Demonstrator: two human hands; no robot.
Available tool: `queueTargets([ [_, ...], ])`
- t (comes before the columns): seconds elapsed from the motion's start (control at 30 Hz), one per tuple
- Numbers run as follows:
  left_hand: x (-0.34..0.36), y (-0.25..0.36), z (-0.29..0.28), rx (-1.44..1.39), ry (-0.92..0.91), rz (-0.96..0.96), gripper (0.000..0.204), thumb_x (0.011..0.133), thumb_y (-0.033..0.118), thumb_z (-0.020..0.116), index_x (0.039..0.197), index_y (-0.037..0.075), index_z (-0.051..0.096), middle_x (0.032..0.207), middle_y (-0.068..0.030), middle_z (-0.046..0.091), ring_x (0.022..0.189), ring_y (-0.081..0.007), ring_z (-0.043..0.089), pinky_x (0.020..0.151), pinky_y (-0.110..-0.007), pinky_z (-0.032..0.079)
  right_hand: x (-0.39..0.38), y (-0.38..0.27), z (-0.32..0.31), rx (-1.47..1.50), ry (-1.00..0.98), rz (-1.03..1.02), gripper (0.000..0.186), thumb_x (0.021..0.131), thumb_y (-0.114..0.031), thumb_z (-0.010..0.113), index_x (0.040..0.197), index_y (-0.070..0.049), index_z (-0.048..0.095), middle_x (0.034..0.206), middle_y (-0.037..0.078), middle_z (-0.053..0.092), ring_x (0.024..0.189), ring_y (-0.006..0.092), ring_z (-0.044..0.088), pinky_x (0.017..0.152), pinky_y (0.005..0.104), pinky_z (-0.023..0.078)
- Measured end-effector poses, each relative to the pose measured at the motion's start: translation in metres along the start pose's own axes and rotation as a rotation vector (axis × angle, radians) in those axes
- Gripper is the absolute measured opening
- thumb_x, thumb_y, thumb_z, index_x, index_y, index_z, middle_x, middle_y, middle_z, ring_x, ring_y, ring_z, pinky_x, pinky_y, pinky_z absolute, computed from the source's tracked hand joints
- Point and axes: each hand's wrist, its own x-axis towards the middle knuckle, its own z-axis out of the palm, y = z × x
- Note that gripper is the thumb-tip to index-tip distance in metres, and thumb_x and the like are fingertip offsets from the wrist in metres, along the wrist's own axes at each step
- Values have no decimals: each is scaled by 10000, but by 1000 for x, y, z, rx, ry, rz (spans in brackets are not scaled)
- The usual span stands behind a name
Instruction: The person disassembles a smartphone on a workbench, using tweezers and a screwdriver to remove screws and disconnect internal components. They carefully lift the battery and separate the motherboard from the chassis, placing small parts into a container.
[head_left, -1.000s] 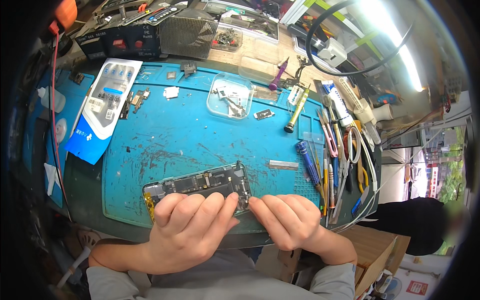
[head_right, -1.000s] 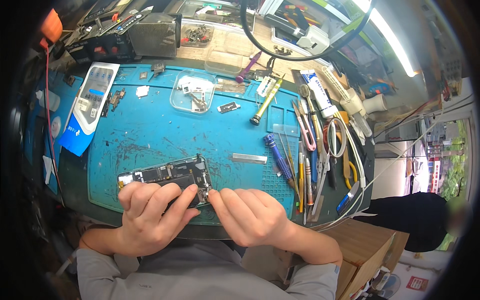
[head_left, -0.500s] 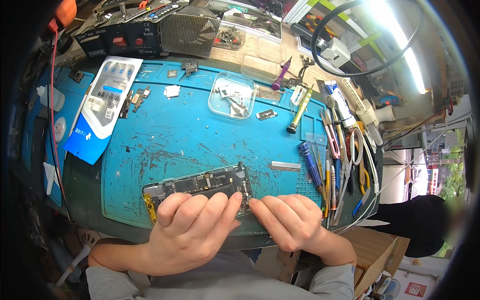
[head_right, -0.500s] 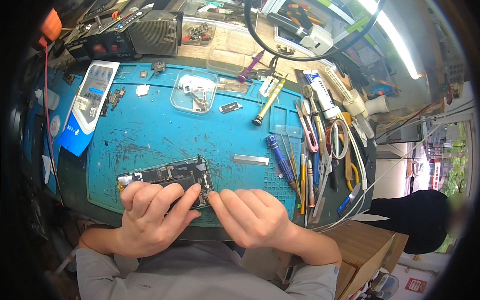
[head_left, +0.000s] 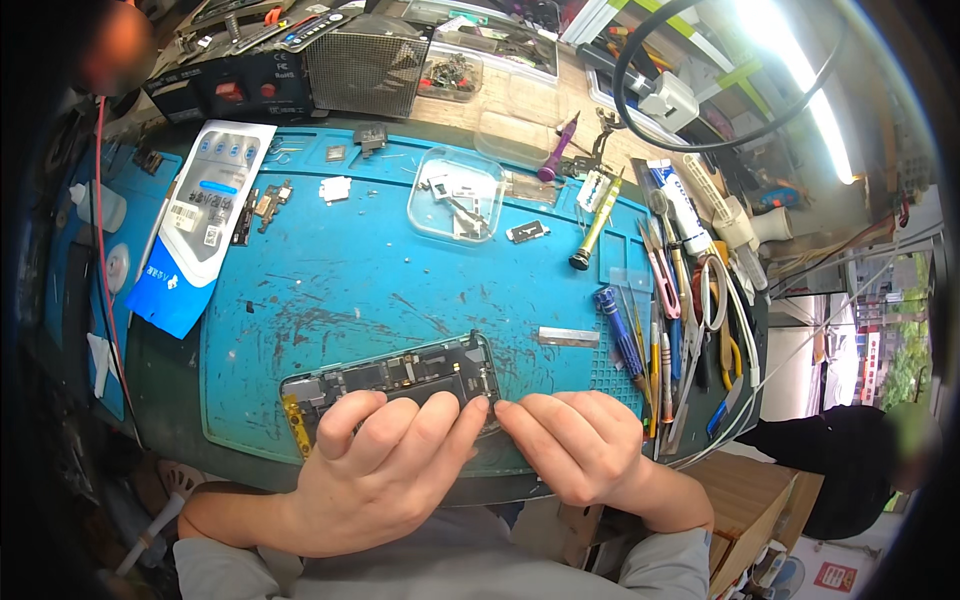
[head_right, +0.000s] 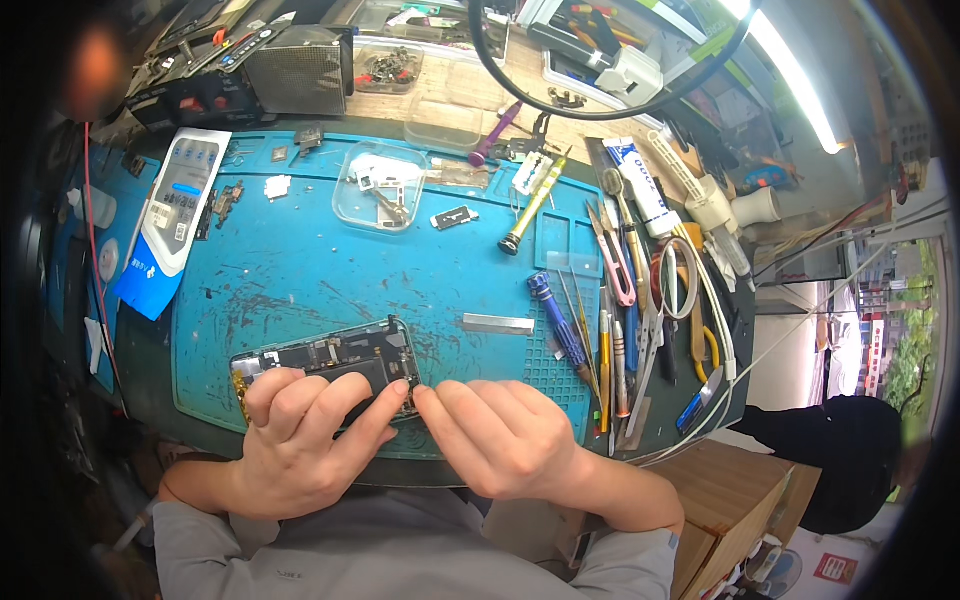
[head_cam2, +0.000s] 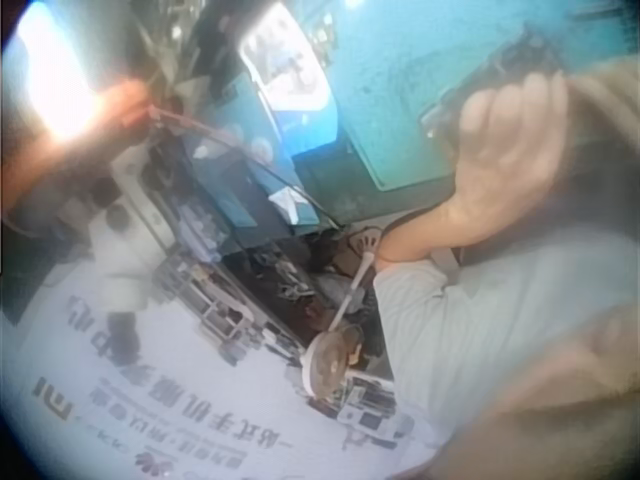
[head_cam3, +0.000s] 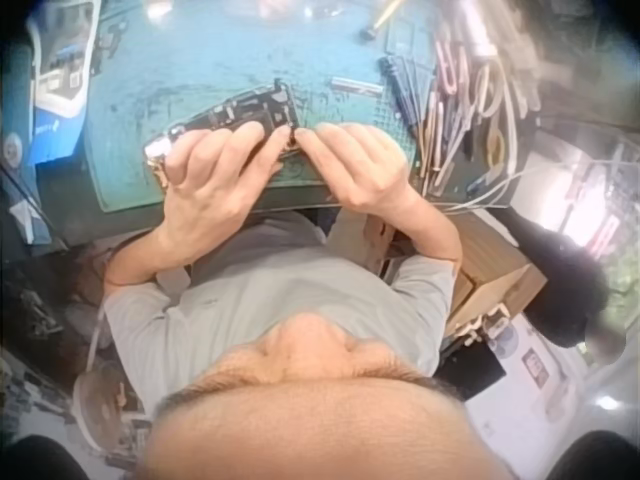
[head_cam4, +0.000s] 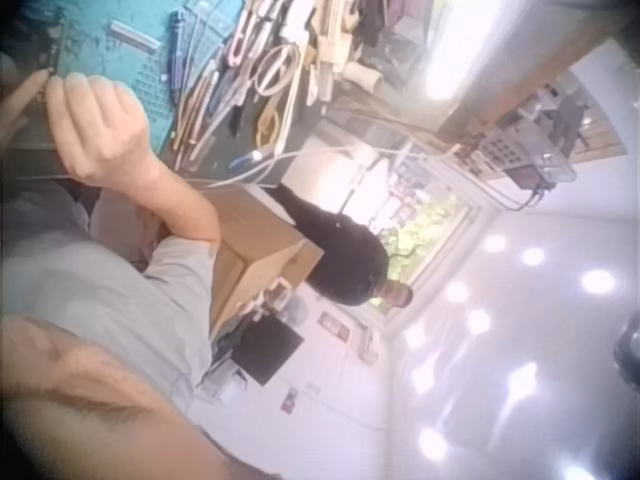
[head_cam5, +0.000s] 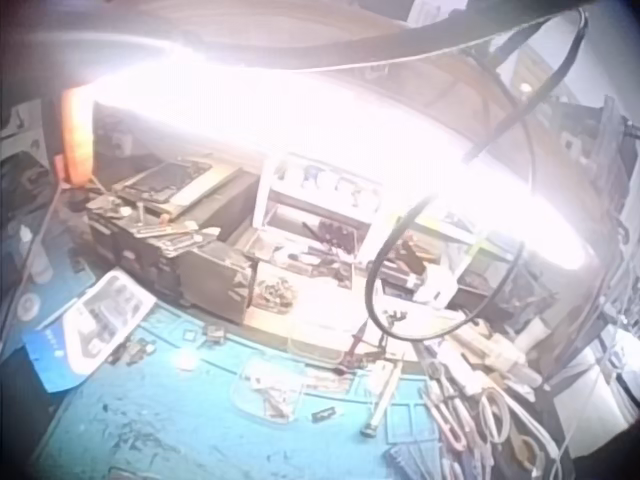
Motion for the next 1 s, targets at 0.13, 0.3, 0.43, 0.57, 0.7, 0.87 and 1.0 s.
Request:
queueTargets([
  [0.13, 0, 1, 1, -15, 18, -24, 348, 905, 265, 808, 1228, 140, 847, 1255, 16, 662, 1150, -173, 535, 1046, -386, 408, -9, 0, 2, 63, 75, 91, 327, 771, 9, 788, 1096, 53, 805, 956, 110, 752, 686, 191, 697, 588, 307, 561],
  [0.3, 1, 2, -1, -6, -9, -18, 351, 933, 280, 796, 1251, 137, 839, 1271, 17, 653, 1162, -178, 520, 1049, -392, 408, -12, 3, 2, 118, 69, 88, 381, 746, -3, 791, 1123, 53, 804, 969, 109, 754, 703, 200, 698, 591, 310, 559],
  [0.43, 1, 2, -2, 7, -21, -15, 348, 959, 294, 782, 1266, 137, 836, 1288, 16, 648, 1172, -178, 516, 1053, -393, 407, -10, 5, 1, 140, 43, 57, 420, 733, -61, 767, 1138, 37, 810, 1017, 102, 748, 727, 187, 695, 603, 302, 547],
  [0.57, 1, 2, -2, 20, -25, -13, 346, 973, 294, 773, 1275, 139, 837, 1294, 17, 647, 1176, -179, 514, 1054, -393, 406, -5, 3, -4, 73, -15, -6, 412, 751, -97, 750, 1140, 17, 821, 1053, 89, 738, 761, 163, 693, 625, 285, 534],
  [0.7, 1, 2, -2, 14, -23, -15, 344, 974, 290, 774, 1277, 141, 837, 1292, 18, 643, 1177, -177, 512, 1055, -392, 403, -7, 2, -4, 37, -30, -13, 397, 760, -110, 749, 1128, 15, 826, 1059, 83, 733, 773, 149, 685, 630, 277, 517],
  [0.87, 0, 2, -1, 15, -24, -15, 342, 978, 289, 773, 1280, 142, 837, 1284, 21, 638, 1174, -174, 510, 1056, -390, 400, -7, 0, -2, 24, -25, -1, 373, 770, -104, 754, 1116, 12, 828, 1059, 80, 732, 764, 147, 676, 628, 275, 506],
  [1.0, 0, 2, -2, 21, -25, -18, 345, 977, 284, 768, 1285, 144, 837, 1280, 22, 636, 1167, -172, 509, 1058, -391, 401, -4, 1, -4, 43, -37, -4, 363, 773, -97, 756, 1110, 18, 825, 1060, 78, 734, 763, 146, 676, 630, 276, 508],
])
